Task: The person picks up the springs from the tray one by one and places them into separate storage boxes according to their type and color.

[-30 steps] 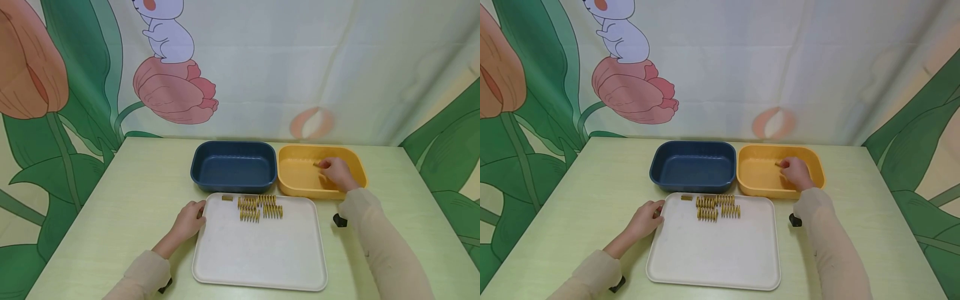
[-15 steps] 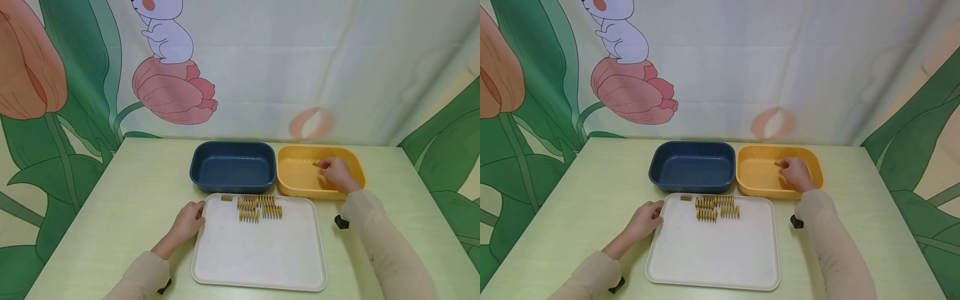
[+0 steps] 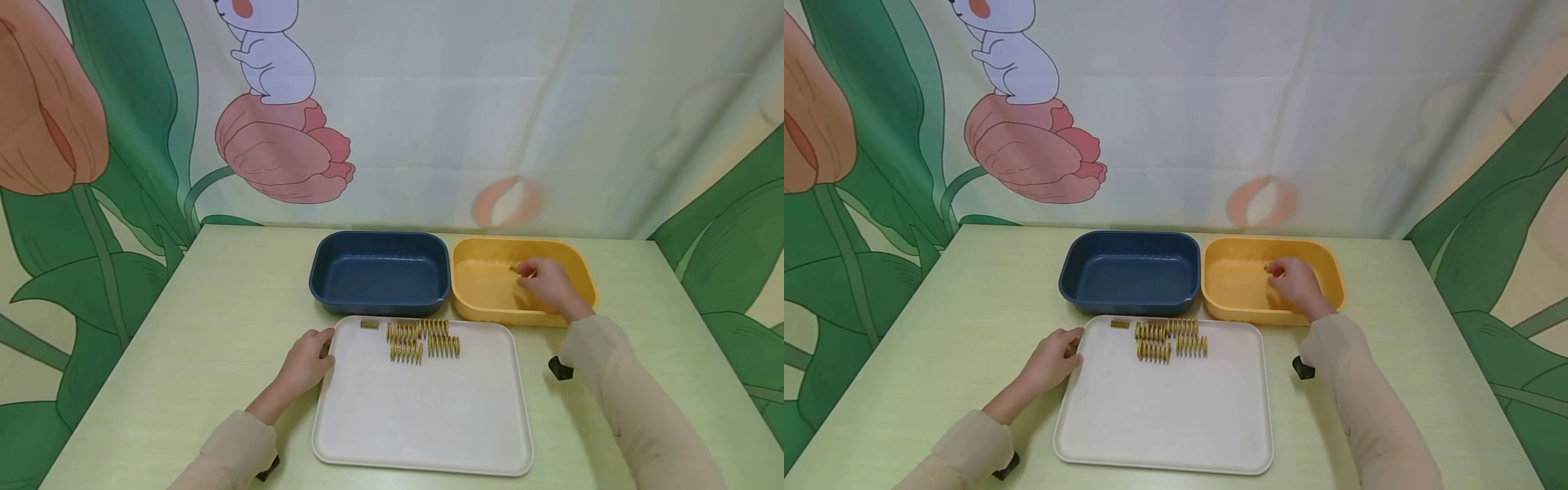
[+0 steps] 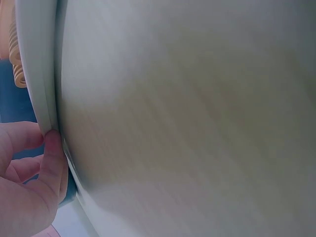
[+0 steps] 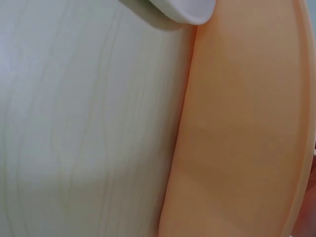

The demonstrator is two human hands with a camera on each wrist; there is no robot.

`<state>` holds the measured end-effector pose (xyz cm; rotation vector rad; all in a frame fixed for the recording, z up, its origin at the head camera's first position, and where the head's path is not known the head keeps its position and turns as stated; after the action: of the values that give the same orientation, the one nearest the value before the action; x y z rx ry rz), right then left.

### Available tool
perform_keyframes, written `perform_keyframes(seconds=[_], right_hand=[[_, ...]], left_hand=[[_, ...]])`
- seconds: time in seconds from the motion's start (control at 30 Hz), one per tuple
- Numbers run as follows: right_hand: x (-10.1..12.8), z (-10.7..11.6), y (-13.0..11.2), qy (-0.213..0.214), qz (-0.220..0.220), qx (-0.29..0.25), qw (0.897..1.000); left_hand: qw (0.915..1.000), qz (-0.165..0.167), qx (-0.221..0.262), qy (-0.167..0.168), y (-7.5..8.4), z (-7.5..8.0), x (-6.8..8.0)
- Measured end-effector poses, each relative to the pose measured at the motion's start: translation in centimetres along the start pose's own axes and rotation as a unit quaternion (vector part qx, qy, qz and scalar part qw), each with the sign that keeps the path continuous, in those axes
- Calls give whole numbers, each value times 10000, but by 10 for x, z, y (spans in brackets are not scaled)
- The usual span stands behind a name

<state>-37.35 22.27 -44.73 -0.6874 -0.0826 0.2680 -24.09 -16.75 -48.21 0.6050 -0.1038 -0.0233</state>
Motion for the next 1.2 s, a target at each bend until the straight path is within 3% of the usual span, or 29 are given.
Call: perform_keyframes(seconds=[0.8, 1.2], right_hand=[[11, -3, -16, 165, 562, 210, 9981], [25, 0, -36, 259, 843, 125, 9960]], left_hand=[[10000, -36, -42, 19, 1, 0, 2], [10000, -54, -70, 42, 2, 0, 0]])
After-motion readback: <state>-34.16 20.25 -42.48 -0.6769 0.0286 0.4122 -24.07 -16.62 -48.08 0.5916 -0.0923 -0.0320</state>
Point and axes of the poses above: each hand's wrist, its own x-axis away from the middle knuckle, its own z-axis out of the back of the hand, y = z × x, the point moved 9 cm from there along -x, towards the middle knuckle, and after that the axes turned 6 degrees about z, right-handed, at the moved point
